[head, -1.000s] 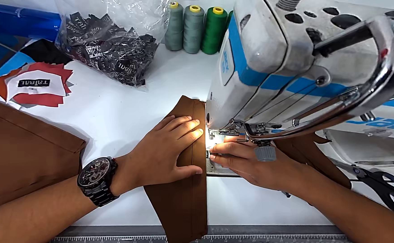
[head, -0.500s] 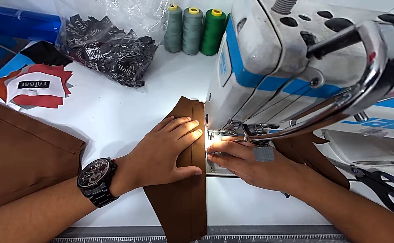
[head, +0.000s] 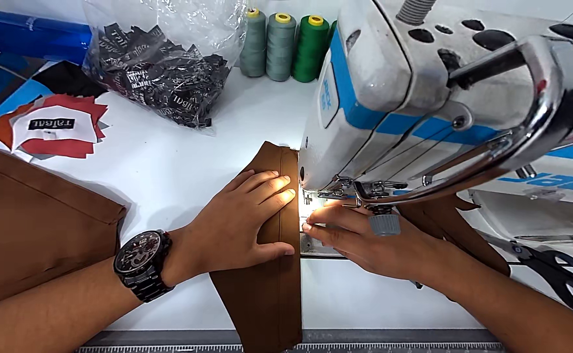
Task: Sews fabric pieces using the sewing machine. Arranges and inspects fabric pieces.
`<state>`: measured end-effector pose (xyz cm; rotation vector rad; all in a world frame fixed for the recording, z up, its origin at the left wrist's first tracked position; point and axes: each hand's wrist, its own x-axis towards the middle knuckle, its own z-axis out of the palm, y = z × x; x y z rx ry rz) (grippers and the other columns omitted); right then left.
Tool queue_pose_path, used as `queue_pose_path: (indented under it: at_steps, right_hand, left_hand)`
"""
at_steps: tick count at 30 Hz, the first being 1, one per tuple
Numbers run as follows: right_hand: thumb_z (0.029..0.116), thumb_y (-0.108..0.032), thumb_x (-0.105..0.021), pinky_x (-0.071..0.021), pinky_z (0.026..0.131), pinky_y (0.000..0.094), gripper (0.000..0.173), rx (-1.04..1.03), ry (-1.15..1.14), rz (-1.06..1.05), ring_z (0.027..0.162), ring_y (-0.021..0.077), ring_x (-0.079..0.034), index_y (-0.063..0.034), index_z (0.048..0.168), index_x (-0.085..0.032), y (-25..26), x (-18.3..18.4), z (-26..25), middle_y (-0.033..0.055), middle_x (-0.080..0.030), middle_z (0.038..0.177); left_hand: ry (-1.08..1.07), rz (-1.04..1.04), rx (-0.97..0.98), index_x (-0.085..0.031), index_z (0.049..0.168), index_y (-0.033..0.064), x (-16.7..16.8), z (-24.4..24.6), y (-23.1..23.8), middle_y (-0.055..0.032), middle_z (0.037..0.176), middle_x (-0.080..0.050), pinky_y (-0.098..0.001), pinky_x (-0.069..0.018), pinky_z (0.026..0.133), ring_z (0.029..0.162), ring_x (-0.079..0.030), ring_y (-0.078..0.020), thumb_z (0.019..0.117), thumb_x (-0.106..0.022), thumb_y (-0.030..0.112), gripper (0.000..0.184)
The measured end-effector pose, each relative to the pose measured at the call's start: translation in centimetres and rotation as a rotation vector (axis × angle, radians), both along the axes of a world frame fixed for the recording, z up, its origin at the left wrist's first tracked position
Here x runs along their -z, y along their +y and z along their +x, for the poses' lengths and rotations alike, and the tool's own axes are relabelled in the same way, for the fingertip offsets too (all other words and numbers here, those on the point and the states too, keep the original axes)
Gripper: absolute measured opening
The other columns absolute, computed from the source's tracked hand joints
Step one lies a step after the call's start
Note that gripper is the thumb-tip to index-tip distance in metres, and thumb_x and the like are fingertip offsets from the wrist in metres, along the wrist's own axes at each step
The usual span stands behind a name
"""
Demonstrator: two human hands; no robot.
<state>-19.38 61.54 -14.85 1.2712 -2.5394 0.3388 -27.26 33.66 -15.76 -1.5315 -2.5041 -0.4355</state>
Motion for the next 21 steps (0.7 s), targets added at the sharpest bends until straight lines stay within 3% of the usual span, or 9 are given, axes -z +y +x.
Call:
queue_pose_path:
  at_steps: [9,16,21]
  right_hand:
    - [0.1052,-0.020,-0.052,-0.0537,0.098,0.0333,0.028,-0.011,-0.019,0.013,0.122,0.0169,-0.063,-0.0194,0.127,-0.069,-0.09,0.32,0.07,-0.0002,-0.069,0.128]
    - [0.1053,-0.019,-0.052,-0.0544,0.096,0.0333,0.029,-0.010,-0.036,0.029,0.120,0.0164,-0.064,-0.0200,0.128,-0.069,-0.16,0.69,-0.05,-0.0004,-0.069,0.128]
    - [0.1054,-0.018,-0.052,-0.0526,0.101,0.0331,0.028,-0.025,-0.016,0.005,0.122,0.0167,-0.063,-0.0176,0.128,-0.069,-0.13,0.29,-0.14,0.0003,-0.069,0.127]
  left_hand:
    - [-0.006,-0.008,-0.002,-0.065,0.136,0.0158,0.01,-0.01,-0.02,-0.0033,0.145,-0.059,-0.0513,-0.0328,0.120,0.144,-0.045,-0.0258,0.0876,-0.049,0.076,0.079]
    - [-0.007,0.001,-0.006,-0.066,0.135,0.0161,0.05,0.00,-0.02,-0.0036,0.145,-0.059,-0.0512,-0.0335,0.119,0.143,-0.046,-0.0256,0.0869,-0.050,0.077,0.079]
    - [-0.013,0.001,-0.002,-0.066,0.135,0.0161,0.08,-0.06,-0.02,-0.0039,0.146,-0.059,-0.0518,-0.0329,0.120,0.144,-0.045,-0.0260,0.0872,-0.050,0.076,0.079]
